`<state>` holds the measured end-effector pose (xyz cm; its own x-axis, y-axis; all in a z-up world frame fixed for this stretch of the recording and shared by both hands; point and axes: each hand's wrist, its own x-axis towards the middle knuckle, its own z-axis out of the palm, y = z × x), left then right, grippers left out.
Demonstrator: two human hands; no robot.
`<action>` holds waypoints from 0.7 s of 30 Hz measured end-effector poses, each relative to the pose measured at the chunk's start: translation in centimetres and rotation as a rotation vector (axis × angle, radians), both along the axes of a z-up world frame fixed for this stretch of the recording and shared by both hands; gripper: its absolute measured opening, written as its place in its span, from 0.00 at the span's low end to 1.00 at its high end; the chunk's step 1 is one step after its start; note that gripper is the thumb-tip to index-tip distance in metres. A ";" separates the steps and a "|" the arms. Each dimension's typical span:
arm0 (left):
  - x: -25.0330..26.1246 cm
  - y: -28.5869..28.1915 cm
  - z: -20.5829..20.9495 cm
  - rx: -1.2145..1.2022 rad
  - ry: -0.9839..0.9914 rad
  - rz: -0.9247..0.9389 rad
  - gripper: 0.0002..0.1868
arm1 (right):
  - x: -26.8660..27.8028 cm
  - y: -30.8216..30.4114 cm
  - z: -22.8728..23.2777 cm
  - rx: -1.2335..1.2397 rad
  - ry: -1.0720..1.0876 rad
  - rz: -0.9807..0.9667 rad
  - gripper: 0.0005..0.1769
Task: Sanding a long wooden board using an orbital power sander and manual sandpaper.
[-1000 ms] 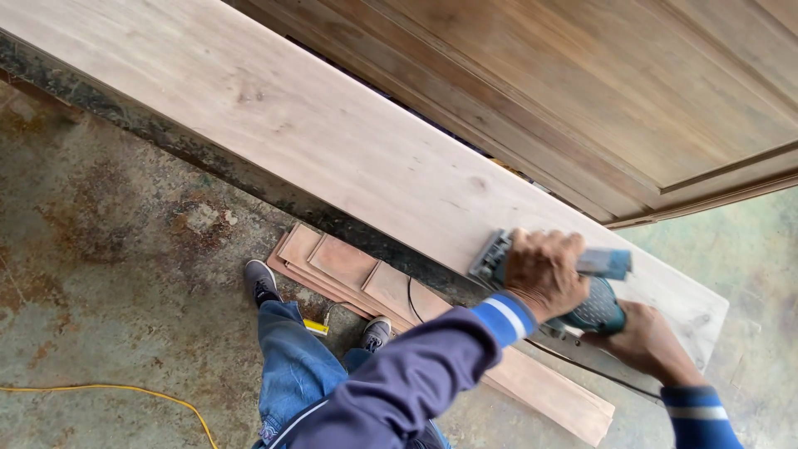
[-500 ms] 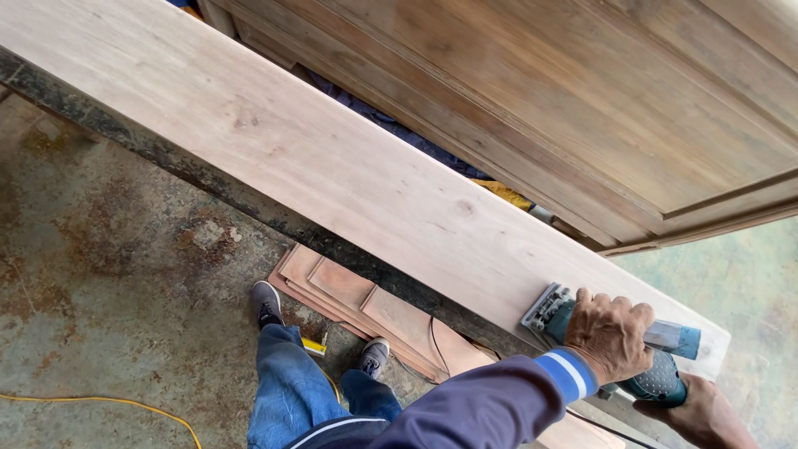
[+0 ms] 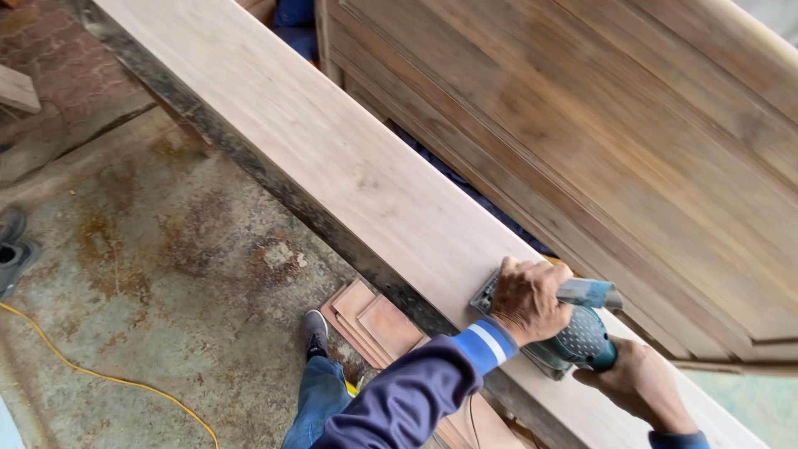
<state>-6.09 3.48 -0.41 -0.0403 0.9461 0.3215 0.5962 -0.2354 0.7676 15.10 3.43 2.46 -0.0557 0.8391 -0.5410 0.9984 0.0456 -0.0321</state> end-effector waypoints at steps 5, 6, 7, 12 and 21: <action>-10.9 4.1 -0.3 -0.067 0.038 0.063 0.08 | -11.2 4.9 0.2 0.017 0.064 0.042 0.29; -13.1 4.7 -0.1 -0.069 0.033 0.072 0.08 | -13.6 5.8 0.5 0.015 0.059 0.051 0.29; -15.4 5.3 0.0 -0.006 0.010 0.119 0.08 | -16.0 6.7 0.7 0.038 0.106 0.090 0.29; -27.4 8.2 -0.4 0.046 -0.017 0.185 0.07 | -28.4 10.2 1.7 0.055 0.154 0.174 0.28; -43.7 11.6 -0.4 -0.167 0.111 0.230 0.07 | -44.3 13.3 3.0 0.045 0.236 0.247 0.26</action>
<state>-49.77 15.10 -0.85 -0.2328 0.9564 0.1763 0.7017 0.0397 0.7113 -29.16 16.76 5.48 -0.3791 0.8075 -0.4518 0.9224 0.2913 -0.2535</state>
